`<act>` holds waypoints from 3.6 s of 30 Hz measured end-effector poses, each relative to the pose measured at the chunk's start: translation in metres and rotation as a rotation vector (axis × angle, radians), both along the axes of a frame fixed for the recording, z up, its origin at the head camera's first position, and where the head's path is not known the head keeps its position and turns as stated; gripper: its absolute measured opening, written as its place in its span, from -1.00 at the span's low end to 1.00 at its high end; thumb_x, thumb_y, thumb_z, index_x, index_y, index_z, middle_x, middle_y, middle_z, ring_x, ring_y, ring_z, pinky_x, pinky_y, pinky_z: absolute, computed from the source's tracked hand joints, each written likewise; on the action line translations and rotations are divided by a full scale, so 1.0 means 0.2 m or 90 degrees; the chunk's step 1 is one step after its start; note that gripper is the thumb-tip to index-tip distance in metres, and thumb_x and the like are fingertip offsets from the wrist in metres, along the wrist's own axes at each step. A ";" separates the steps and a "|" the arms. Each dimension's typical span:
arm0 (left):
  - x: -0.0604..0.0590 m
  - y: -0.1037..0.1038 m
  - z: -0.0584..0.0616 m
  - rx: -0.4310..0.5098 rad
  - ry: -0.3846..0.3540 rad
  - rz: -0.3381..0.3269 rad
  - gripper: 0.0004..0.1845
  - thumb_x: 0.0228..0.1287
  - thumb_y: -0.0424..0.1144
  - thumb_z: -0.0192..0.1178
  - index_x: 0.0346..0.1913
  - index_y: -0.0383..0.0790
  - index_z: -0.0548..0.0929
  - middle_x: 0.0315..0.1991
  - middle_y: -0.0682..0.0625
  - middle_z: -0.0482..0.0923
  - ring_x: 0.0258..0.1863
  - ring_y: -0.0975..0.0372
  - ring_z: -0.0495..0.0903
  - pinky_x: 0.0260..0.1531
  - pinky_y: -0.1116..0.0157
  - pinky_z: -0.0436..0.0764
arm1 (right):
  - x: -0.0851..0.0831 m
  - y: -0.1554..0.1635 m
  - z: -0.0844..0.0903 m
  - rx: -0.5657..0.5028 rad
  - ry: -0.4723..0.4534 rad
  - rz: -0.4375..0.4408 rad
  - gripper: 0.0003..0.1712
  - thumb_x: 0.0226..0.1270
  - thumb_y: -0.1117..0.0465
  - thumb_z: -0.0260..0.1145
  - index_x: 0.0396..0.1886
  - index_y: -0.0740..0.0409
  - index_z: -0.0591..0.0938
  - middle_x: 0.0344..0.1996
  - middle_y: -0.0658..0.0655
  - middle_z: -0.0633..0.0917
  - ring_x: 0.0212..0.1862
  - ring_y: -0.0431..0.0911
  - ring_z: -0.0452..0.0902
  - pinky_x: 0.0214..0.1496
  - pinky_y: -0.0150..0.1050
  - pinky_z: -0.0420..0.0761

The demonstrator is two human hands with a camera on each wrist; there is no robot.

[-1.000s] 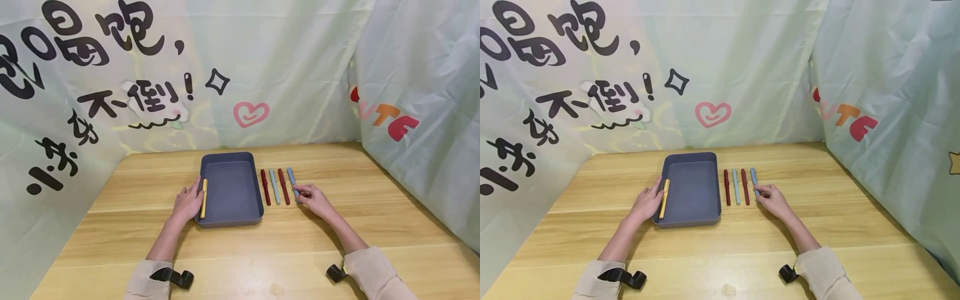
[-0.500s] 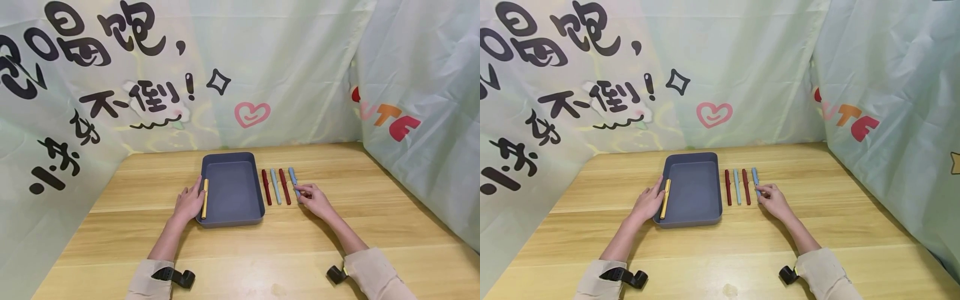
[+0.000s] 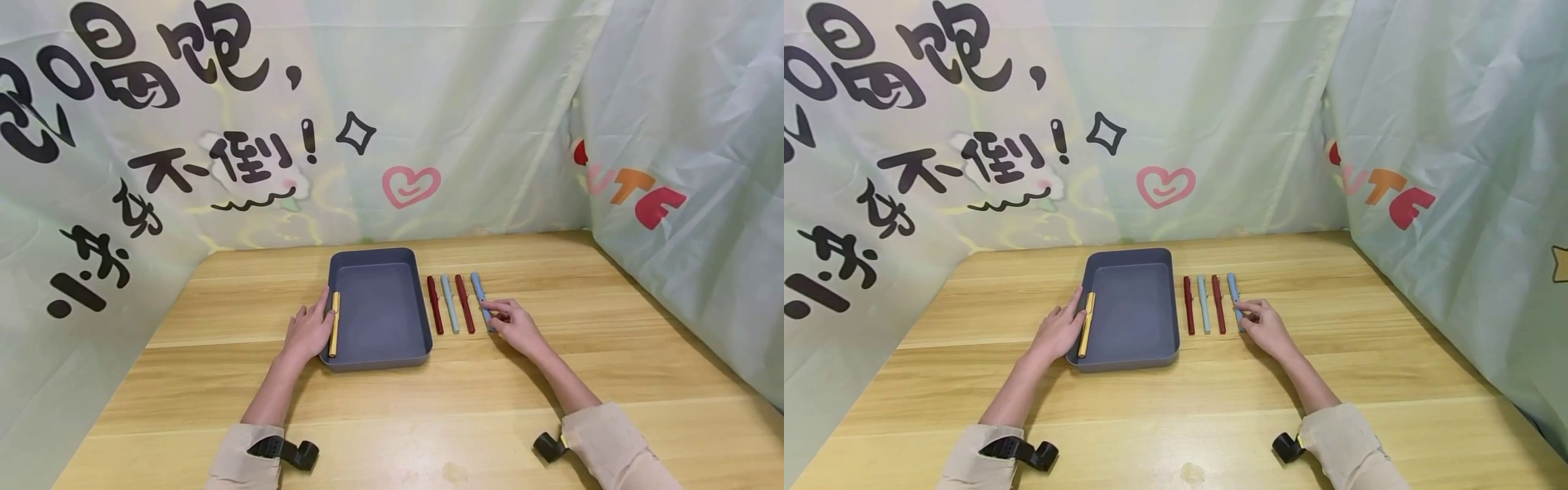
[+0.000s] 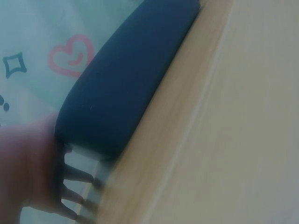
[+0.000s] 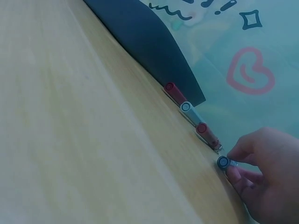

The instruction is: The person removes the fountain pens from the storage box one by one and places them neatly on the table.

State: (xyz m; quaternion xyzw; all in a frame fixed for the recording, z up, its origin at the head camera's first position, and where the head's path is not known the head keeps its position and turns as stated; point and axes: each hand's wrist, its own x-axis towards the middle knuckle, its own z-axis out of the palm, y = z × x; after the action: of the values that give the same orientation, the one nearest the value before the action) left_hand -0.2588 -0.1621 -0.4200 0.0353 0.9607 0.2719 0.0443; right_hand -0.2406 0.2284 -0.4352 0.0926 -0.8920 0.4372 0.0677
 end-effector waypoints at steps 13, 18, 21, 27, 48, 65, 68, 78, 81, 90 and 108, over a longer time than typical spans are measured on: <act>-0.01 0.00 -0.01 0.003 -0.002 -0.001 -0.40 0.46 -0.06 -0.32 0.46 0.01 -0.20 0.37 -0.20 0.04 0.30 -0.26 -0.12 0.21 -0.17 -0.23 | 0.01 0.01 0.00 -0.035 -0.020 -0.016 -0.62 0.24 0.42 0.15 0.07 0.38 0.52 -0.05 0.35 0.45 -0.09 0.17 0.45 -0.19 -0.17 0.50; -0.01 0.00 -0.01 0.002 -0.002 -0.002 -0.40 0.46 -0.06 -0.32 0.46 0.01 -0.20 0.37 -0.20 0.05 0.31 -0.26 -0.12 0.22 -0.17 -0.23 | 0.01 0.01 -0.01 -0.030 -0.016 -0.026 -0.64 0.25 0.37 0.18 0.05 0.36 0.54 -0.06 0.34 0.46 -0.08 0.17 0.46 -0.17 -0.15 0.50; -0.01 0.00 -0.01 0.003 -0.004 0.000 -0.40 0.46 -0.05 -0.32 0.46 0.02 -0.19 0.37 -0.20 0.05 0.31 -0.25 -0.12 0.22 -0.16 -0.23 | 0.00 0.01 -0.01 -0.020 -0.016 -0.027 -0.60 0.23 0.29 0.25 0.05 0.35 0.54 -0.09 0.32 0.46 -0.12 0.14 0.47 -0.19 -0.15 0.50; 0.00 0.00 0.00 0.000 -0.006 0.002 -0.40 0.45 -0.05 -0.33 0.47 0.01 -0.19 0.37 -0.21 0.04 0.31 -0.26 -0.12 0.22 -0.16 -0.23 | -0.01 0.01 -0.03 -0.009 -0.005 -0.020 -0.58 0.14 0.30 0.31 0.03 0.34 0.55 -0.15 0.28 0.47 -0.22 0.04 0.48 -0.25 -0.24 0.51; 0.00 0.00 0.00 0.000 -0.003 0.000 -0.40 0.46 -0.05 -0.33 0.47 0.00 -0.19 0.37 -0.22 0.05 0.30 -0.26 -0.11 0.21 -0.17 -0.23 | 0.00 0.00 0.00 -0.023 -0.006 -0.031 -0.63 0.17 0.38 0.27 0.00 0.35 0.57 -0.14 0.30 0.50 -0.23 0.04 0.47 -0.33 -0.30 0.49; 0.00 -0.01 0.00 0.003 -0.009 -0.002 -0.41 0.46 -0.04 -0.38 0.46 0.01 -0.21 0.38 -0.20 0.03 0.31 -0.25 -0.14 0.22 -0.16 -0.24 | 0.02 -0.05 0.06 -0.074 -0.017 -0.070 -0.65 0.22 0.31 0.25 0.00 0.35 0.56 -0.05 0.31 0.47 -0.12 0.13 0.49 -0.29 -0.29 0.54; 0.01 -0.01 0.00 0.004 -0.011 -0.004 -0.42 0.47 -0.04 -0.39 0.46 0.00 -0.22 0.38 -0.20 0.03 0.31 -0.25 -0.14 0.21 -0.17 -0.24 | 0.03 -0.10 0.10 -0.077 -0.013 -0.049 -0.66 0.21 0.32 0.25 -0.01 0.34 0.57 -0.05 0.30 0.48 -0.12 0.13 0.48 -0.29 -0.25 0.56; 0.01 -0.01 0.01 -0.001 0.000 -0.005 -0.42 0.46 -0.06 -0.41 0.47 -0.02 -0.20 0.38 -0.20 0.02 0.30 -0.26 -0.13 0.21 -0.18 -0.23 | 0.04 -0.36 0.23 -0.080 0.000 0.040 -0.73 0.19 0.39 0.26 -0.09 0.32 0.61 -0.12 0.27 0.56 -0.21 0.06 0.51 -0.33 -0.28 0.52; 0.01 0.00 0.01 0.000 0.002 -0.003 -0.42 0.46 -0.07 -0.39 0.47 -0.02 -0.19 0.37 -0.21 0.03 0.30 -0.27 -0.12 0.21 -0.18 -0.22 | 0.04 -0.44 0.24 -0.082 0.010 0.078 -0.75 0.17 0.40 0.26 -0.13 0.31 0.62 -0.15 0.24 0.57 -0.26 0.02 0.53 -0.32 -0.27 0.52; 0.01 0.00 0.00 -0.001 -0.002 -0.003 -0.42 0.46 -0.06 -0.40 0.47 -0.01 -0.20 0.38 -0.19 0.03 0.30 -0.26 -0.13 0.21 -0.18 -0.24 | 0.01 -0.70 0.27 -0.028 0.005 0.158 -0.74 0.13 0.31 0.32 -0.14 0.23 0.65 -0.19 0.16 0.58 -0.28 -0.11 0.51 -0.29 -0.25 0.50; 0.00 0.00 0.01 -0.004 -0.011 0.003 -0.42 0.46 -0.08 -0.37 0.47 0.00 -0.18 0.37 -0.22 0.05 0.31 -0.25 -0.11 0.21 -0.18 -0.21 | -0.04 -1.07 0.24 0.042 -0.031 0.265 -0.79 0.15 0.27 0.34 -0.19 0.20 0.67 -0.28 0.10 0.56 -0.32 -0.16 0.50 -0.34 -0.36 0.48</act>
State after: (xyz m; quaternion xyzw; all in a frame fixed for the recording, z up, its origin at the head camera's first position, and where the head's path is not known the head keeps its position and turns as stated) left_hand -0.2581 -0.1621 -0.4189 0.0309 0.9613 0.2689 0.0519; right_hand -0.2481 0.0144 -0.3869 0.2668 -0.8688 0.4144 -0.0487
